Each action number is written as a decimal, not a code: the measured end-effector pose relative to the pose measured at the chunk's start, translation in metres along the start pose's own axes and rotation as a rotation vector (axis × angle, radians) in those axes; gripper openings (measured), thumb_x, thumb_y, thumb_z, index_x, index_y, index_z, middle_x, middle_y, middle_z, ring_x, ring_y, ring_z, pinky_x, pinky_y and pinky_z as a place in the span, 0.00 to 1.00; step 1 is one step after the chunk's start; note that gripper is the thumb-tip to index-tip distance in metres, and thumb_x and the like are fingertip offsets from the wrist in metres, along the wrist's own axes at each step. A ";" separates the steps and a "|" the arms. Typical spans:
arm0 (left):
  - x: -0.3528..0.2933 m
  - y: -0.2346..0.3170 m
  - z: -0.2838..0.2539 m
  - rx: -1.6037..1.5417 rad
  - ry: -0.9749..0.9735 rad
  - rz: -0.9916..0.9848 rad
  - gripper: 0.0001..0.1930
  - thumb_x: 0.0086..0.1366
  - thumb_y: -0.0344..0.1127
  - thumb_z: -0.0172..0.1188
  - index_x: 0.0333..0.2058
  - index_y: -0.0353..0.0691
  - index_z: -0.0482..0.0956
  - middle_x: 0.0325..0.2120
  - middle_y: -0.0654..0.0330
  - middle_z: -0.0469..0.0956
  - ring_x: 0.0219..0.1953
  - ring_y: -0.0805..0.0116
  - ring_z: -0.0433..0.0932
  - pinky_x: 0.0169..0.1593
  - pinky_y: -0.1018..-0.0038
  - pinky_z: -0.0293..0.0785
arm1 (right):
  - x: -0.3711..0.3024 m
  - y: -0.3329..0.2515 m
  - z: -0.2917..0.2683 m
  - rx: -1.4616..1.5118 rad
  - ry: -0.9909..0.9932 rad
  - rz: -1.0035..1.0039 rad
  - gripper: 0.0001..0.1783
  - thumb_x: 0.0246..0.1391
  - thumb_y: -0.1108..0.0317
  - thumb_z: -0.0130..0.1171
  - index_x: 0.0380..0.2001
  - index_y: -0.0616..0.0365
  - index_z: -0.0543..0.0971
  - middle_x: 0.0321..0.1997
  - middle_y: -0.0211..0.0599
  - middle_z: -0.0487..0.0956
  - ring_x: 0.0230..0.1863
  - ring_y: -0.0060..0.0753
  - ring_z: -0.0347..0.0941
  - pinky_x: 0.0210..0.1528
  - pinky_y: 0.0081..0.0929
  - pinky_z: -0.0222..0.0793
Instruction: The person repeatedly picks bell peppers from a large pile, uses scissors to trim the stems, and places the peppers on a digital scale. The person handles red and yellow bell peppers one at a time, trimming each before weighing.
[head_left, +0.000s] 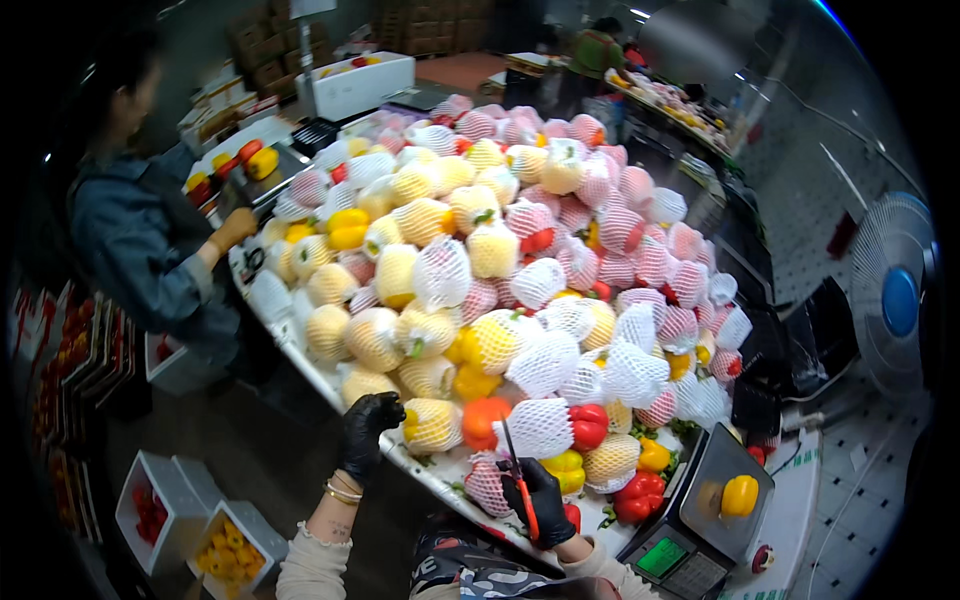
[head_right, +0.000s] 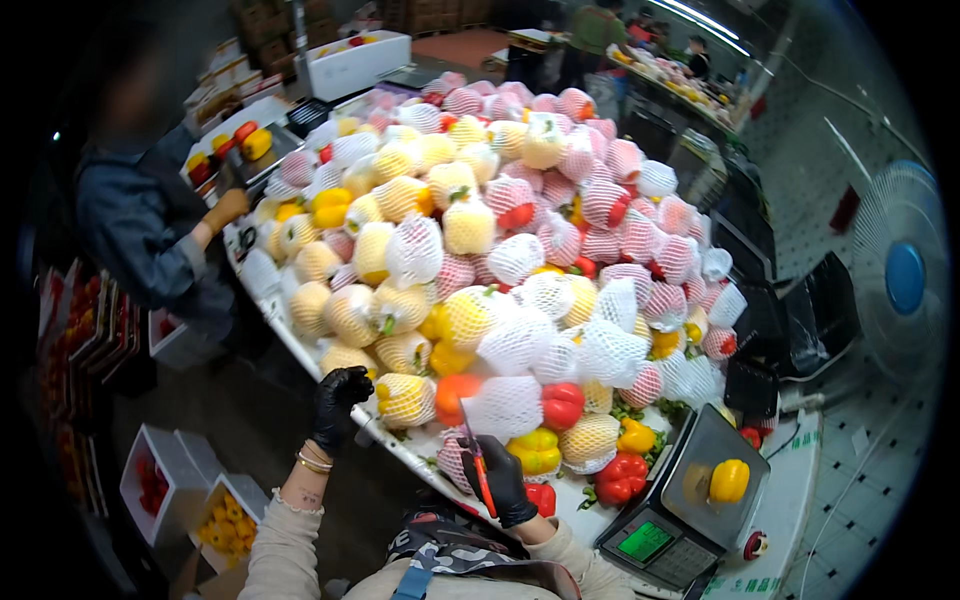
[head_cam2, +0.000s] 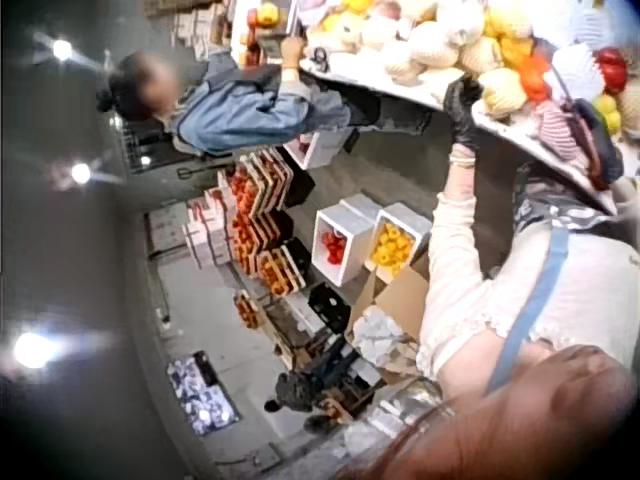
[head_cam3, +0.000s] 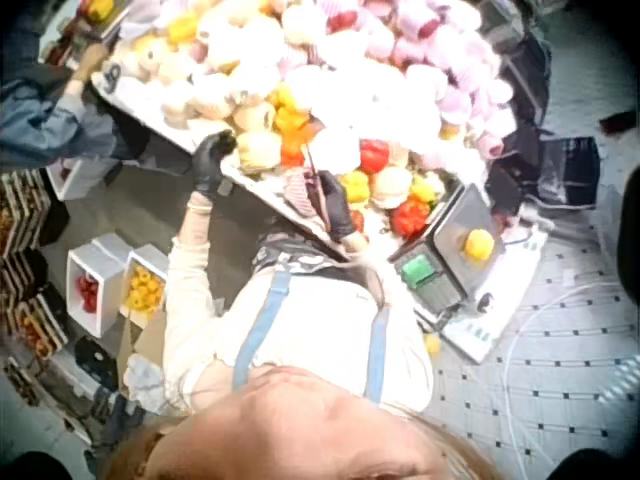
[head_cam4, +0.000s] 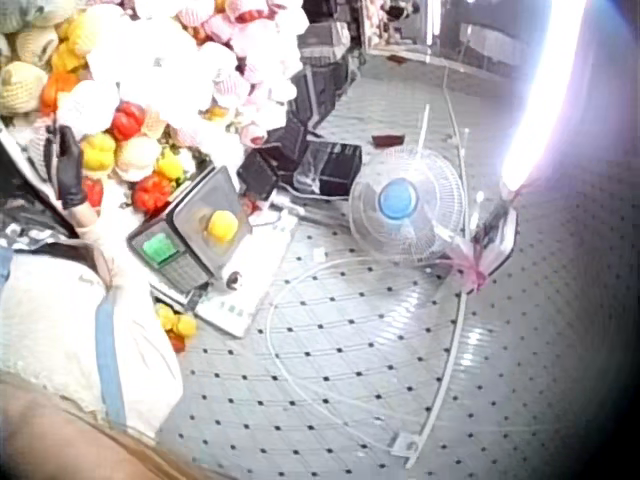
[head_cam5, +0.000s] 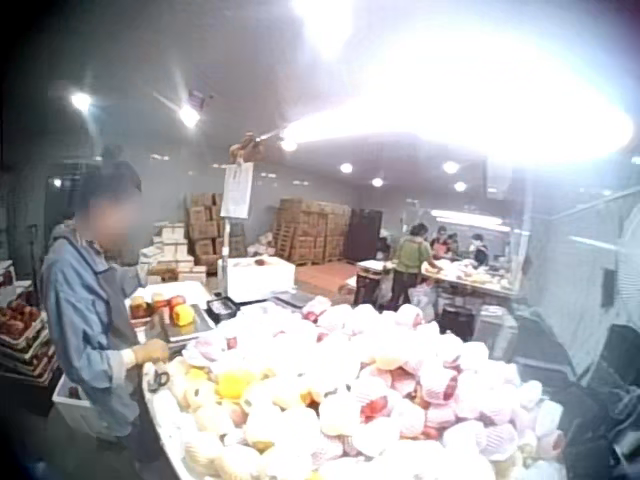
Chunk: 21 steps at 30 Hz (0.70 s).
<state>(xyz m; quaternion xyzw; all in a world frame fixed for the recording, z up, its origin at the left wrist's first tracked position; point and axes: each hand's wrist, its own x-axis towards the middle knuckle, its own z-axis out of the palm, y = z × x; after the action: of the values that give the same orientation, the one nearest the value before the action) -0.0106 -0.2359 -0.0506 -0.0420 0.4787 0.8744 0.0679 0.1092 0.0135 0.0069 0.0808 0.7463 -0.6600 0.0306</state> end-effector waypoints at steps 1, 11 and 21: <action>0.019 0.004 0.039 0.093 -0.091 0.030 0.14 0.62 0.37 0.47 0.39 0.34 0.75 0.28 0.58 0.78 0.30 0.70 0.77 0.37 0.77 0.72 | -0.007 0.012 -0.016 -0.037 0.105 -0.054 0.15 0.48 0.75 0.55 0.41 0.62 0.73 0.31 0.37 0.77 0.33 0.24 0.72 0.37 0.24 0.68; 0.224 -0.055 0.252 0.686 -0.583 0.350 0.17 0.53 0.22 0.58 0.44 0.36 0.71 0.43 0.60 0.74 0.43 0.73 0.72 0.50 0.76 0.67 | -0.055 0.000 -0.091 0.031 0.527 0.044 0.19 0.47 0.77 0.59 0.44 0.63 0.69 0.31 0.33 0.75 0.33 0.20 0.70 0.37 0.19 0.68; 0.307 -0.120 0.428 1.370 -0.173 0.759 0.46 0.40 0.54 0.65 0.58 0.50 0.56 0.59 0.44 0.51 0.59 0.39 0.52 0.57 0.53 0.56 | -0.040 0.048 -0.110 0.199 0.711 0.097 0.19 0.53 0.78 0.51 0.49 0.65 0.67 0.33 0.33 0.72 0.34 0.22 0.69 0.37 0.19 0.67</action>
<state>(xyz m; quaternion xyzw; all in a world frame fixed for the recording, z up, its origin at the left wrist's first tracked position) -0.2979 0.2125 0.0377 0.2436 0.8855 0.3484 -0.1876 0.1633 0.1251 -0.0203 0.3431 0.6376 -0.6578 -0.2074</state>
